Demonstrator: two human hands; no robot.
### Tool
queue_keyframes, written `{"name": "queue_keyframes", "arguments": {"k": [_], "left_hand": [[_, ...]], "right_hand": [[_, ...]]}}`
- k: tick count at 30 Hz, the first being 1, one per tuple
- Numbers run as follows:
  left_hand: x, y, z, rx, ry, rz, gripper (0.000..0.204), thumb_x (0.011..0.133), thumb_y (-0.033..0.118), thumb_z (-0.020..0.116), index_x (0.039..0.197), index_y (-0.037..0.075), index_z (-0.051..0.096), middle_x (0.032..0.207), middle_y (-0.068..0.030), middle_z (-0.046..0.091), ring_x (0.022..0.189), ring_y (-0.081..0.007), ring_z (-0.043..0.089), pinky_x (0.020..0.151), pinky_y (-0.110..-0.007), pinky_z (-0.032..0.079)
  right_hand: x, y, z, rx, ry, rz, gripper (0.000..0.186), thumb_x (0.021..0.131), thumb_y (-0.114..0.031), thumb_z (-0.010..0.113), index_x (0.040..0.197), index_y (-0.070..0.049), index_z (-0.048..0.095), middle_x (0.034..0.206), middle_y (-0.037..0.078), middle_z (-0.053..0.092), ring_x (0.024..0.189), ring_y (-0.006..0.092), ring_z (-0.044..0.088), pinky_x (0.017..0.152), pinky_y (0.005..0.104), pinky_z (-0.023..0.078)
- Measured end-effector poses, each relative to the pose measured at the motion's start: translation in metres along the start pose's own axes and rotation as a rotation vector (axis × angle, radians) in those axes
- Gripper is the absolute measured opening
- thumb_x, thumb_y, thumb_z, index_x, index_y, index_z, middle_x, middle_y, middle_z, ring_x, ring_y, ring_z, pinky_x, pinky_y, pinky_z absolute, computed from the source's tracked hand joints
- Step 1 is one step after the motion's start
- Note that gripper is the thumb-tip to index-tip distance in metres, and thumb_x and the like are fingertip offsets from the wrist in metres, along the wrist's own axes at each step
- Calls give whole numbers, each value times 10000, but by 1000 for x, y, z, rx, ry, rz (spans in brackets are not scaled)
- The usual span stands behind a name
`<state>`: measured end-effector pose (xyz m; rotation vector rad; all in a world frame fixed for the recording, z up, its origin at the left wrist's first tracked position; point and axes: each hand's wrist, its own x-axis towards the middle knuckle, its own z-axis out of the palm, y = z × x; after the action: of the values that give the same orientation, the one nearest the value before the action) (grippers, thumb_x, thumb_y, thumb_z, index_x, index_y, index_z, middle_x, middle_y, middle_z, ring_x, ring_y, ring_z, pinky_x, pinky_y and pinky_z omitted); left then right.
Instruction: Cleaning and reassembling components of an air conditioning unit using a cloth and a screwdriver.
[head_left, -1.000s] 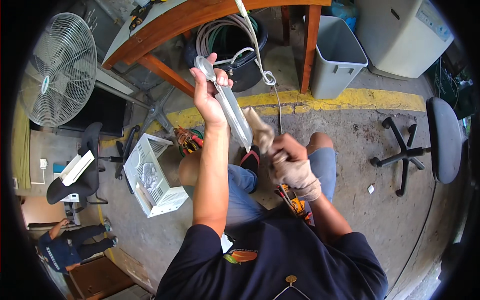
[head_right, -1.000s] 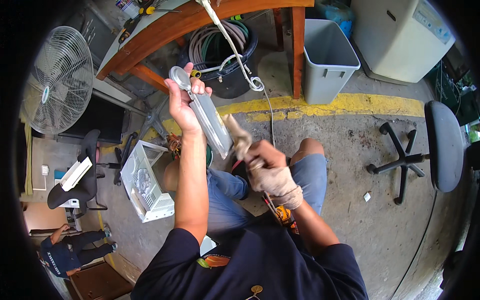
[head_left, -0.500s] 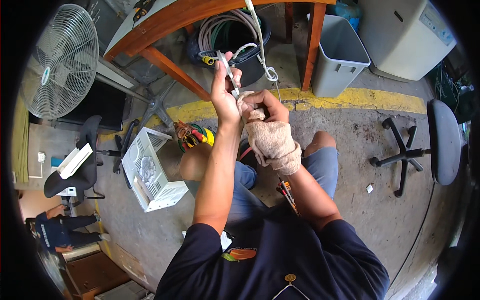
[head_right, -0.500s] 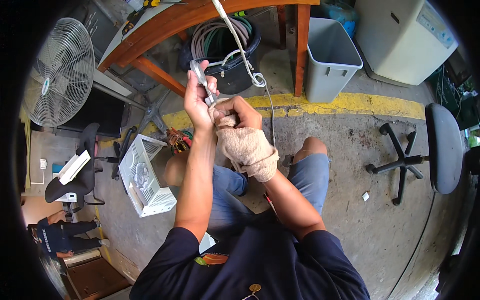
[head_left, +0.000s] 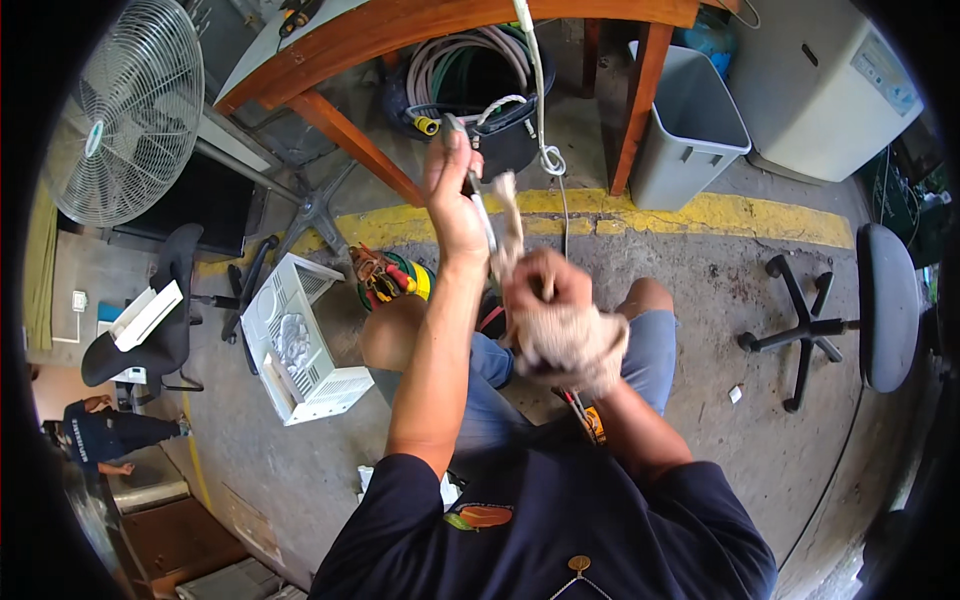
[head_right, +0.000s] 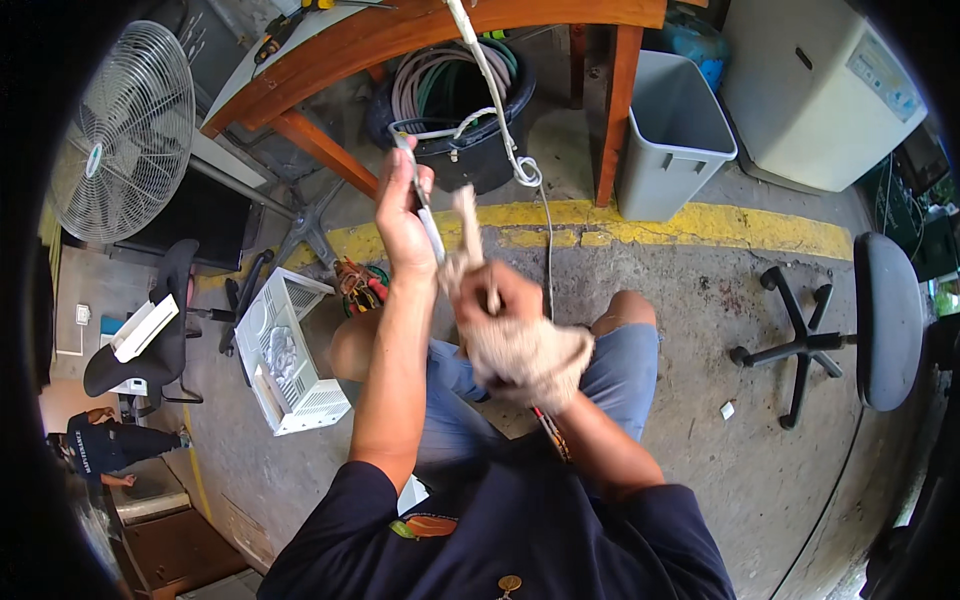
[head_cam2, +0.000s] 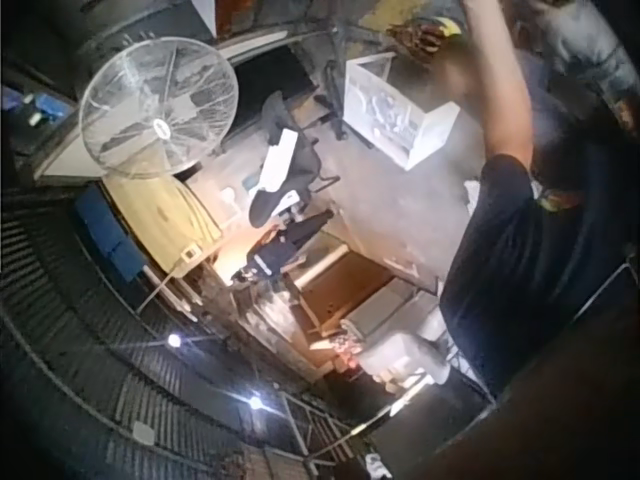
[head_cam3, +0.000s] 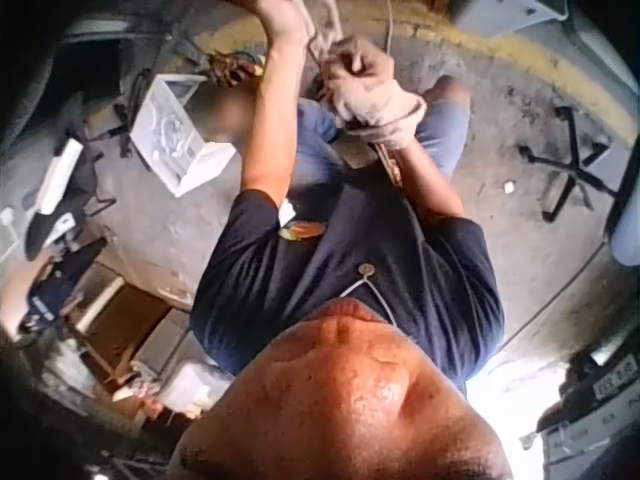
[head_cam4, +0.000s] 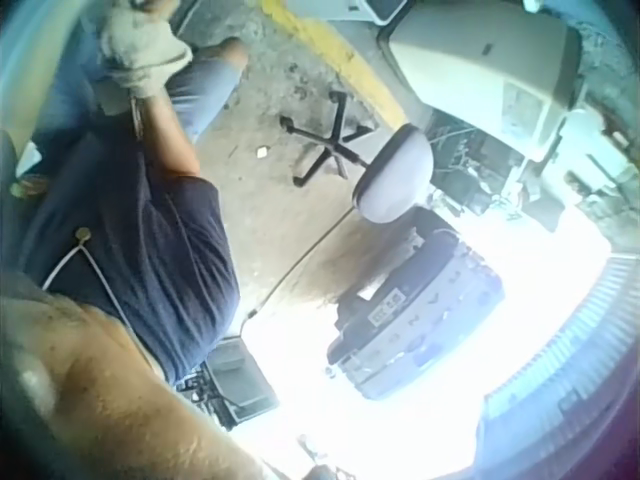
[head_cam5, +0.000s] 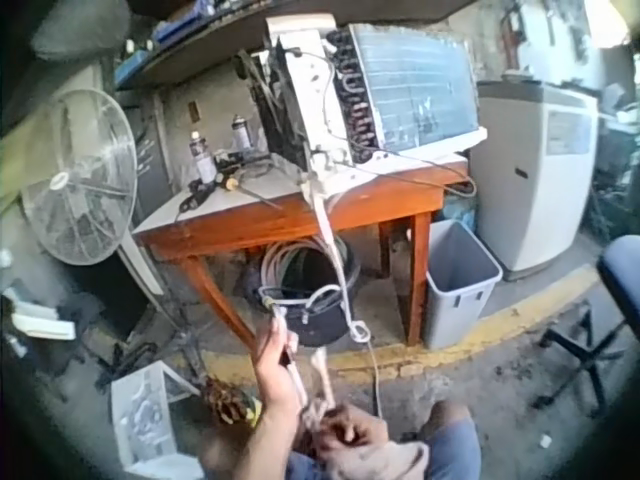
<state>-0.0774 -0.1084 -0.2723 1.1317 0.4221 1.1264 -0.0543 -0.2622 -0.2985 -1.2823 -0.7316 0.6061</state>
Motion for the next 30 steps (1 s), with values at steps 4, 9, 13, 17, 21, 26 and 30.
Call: {"name": "queue_keyframes", "arguments": {"k": [4,9,13,17,21,26,30], "left_hand": [[5,7,9,37,-13,124,213,1086,260,605,1207,99,674,893,41,559,793,-70,443,743,-214,345],[2,2,11,91,-10,123,279,1088,308,616,1253,92,678,877,42,561,772,-53,453,704,-200,322],[18,16,-8,-58,131,-34,366,1110,331,582,1337,57,667,897,27,585,789,-59,489,721,-223,383],[25,21,-19,-213,32,-83,408,1119,337,566,1395,45,639,897,24,588,791,-56,508,732,-228,415],[20,12,-18,-303,-88,-94,426,1118,318,565,1440,41,601,876,27,573,784,-53,513,740,-225,430],[8,-2,10,-263,-74,-135,442,1103,250,581,1488,36,550,831,34,538,772,-56,508,752,-228,441],[-1,1,8,-255,-49,-205,449,1068,159,602,1499,50,540,818,35,529,787,-57,511,765,-235,442]], "right_hand": [[-6,-1,-1,229,-3,19,86,853,37,693,865,-45,672,762,20,628,656,92,487,599,245,410],[15,-1,5,144,59,-45,92,873,63,680,892,-25,667,814,26,636,670,102,514,624,240,442],[-52,24,-30,-31,-193,2,130,865,81,701,924,-30,670,903,47,675,710,124,583,633,267,487],[-52,26,-49,17,-152,-52,102,903,65,693,938,-30,679,960,90,710,745,155,653,641,286,526],[-27,-22,-42,677,293,327,136,896,82,651,969,-21,704,939,94,711,821,173,630,729,294,508],[8,-10,-7,50,22,-261,127,905,81,637,960,-18,694,928,78,697,773,160,582,685,289,470],[27,-29,9,-17,109,-251,134,879,101,619,901,-21,669,853,37,633,708,132,509,631,272,407]]}}
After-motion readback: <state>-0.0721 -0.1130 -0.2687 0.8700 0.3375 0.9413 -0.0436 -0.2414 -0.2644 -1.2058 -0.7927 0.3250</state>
